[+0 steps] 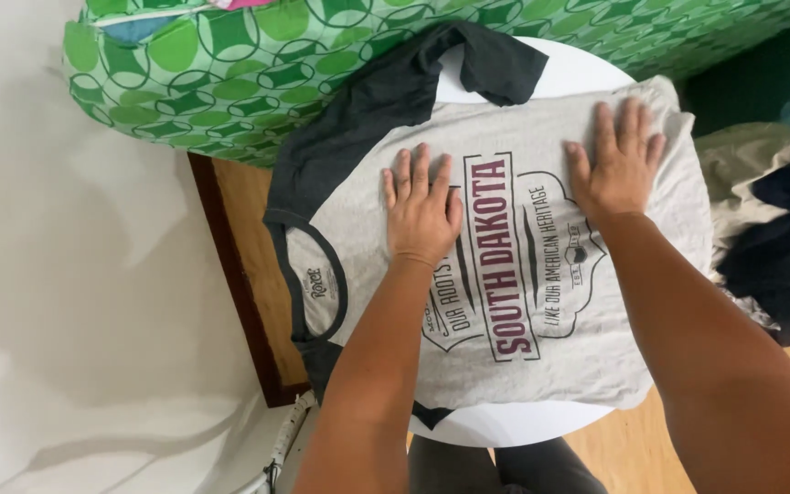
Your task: The person folds a gray t-shirt with black sleeves, a white checkered shirt, a black t-shirt, and a navy blue t-shirt on a white round table. Each garment is smoothed, folded into a compact rectangle, and then placed onto a stack on a nearby green patterned surface.
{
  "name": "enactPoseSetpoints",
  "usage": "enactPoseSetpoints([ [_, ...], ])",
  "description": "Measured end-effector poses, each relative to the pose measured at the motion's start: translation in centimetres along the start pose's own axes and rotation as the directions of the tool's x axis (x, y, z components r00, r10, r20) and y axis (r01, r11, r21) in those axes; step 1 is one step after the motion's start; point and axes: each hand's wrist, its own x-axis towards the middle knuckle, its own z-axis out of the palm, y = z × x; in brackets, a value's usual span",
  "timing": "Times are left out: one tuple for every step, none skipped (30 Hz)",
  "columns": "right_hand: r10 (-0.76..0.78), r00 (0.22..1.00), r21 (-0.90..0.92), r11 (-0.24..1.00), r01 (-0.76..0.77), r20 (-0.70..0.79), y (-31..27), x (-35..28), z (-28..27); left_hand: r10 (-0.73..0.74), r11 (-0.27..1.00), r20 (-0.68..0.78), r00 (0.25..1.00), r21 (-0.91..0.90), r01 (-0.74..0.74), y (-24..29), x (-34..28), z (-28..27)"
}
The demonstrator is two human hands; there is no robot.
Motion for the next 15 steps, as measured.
enactPoseSetpoints([
  [-0.003,1.000,0.004,1.000,0.003,-0.003,0.2,-0.1,-0.3,0.001,1.000,-0.004,1.000,0.004,0.000,0.3,0.0,0.2],
  [0.015,1.000,0.013,1.000,-0.015,-0.002,0.5,-0.4,-0.6,0.003,1.000,0.002,1.000,0.011,-0.003,0.5,-0.1,0.4],
  [0.033,0.999,0.022,0.999,-0.033,-0.002,0.8,-0.8,-0.8,0.006,1.000,0.007,1.000,0.018,-0.006,0.8,-0.3,0.7],
  [0.031,1.000,0.025,0.999,-0.031,0.002,1.4,-0.9,-0.9,0.003,1.000,0.008,1.000,0.022,-0.003,1.5,-0.6,0.9],
  [0.015,1.000,0.023,1.000,-0.015,0.002,2.0,-0.9,-1.0,0.004,1.000,-0.006,1.000,0.021,-0.004,2.1,-1.0,1.0],
  [-0.006,1.000,0.021,1.000,0.006,0.005,2.3,-0.9,-1.0,-0.001,1.000,-0.023,1.000,0.023,0.001,2.5,-1.4,1.2],
  [-0.013,1.000,0.024,1.000,0.013,0.011,2.9,-1.2,-1.2,-0.009,1.000,-0.024,1.000,0.028,0.009,2.9,-1.9,1.2],
  [-0.029,1.000,0.020,0.999,0.029,0.009,3.6,-1.3,-1.4,0.002,1.000,-0.010,1.000,0.005,-0.002,3.3,-2.3,1.3],
  [-0.045,0.999,0.015,0.999,0.045,0.008,4.2,-1.4,-1.7,0.012,1.000,0.003,1.000,-0.019,-0.012,3.7,-2.6,1.4],
  [-0.052,0.999,0.015,0.999,0.052,0.006,4.9,-1.8,-2.0,0.009,1.000,-0.002,1.000,-0.018,-0.009,3.6,-3.0,1.7],
  [-0.048,0.999,0.009,0.999,0.048,0.011,5.6,-2.1,-2.1,0.023,0.991,-0.018,1.000,-0.135,-0.025,3.5,-3.3,2.0],
  [-0.043,0.999,0.003,0.999,0.043,0.015,6.4,-2.5,-2.4,0.036,0.967,-0.035,0.999,-0.251,-0.044,3.5,-3.7,2.3],
  [-0.048,0.999,0.001,0.999,0.048,0.013,6.7,-2.4,-2.6,0.033,0.967,-0.039,0.999,-0.250,-0.042,2.5,-3.6,1.8],
  [-0.033,0.999,-0.004,0.999,0.033,0.023,7.1,-2.6,-2.9,0.006,0.982,0.040,0.999,-0.190,0.002,1.5,-3.9,1.3],
  [-0.017,0.999,-0.009,1.000,0.018,0.033,7.5,-2.9,-3.1,-0.026,0.991,0.118,0.993,-0.127,0.041,0.5,-4.1,0.8],
])
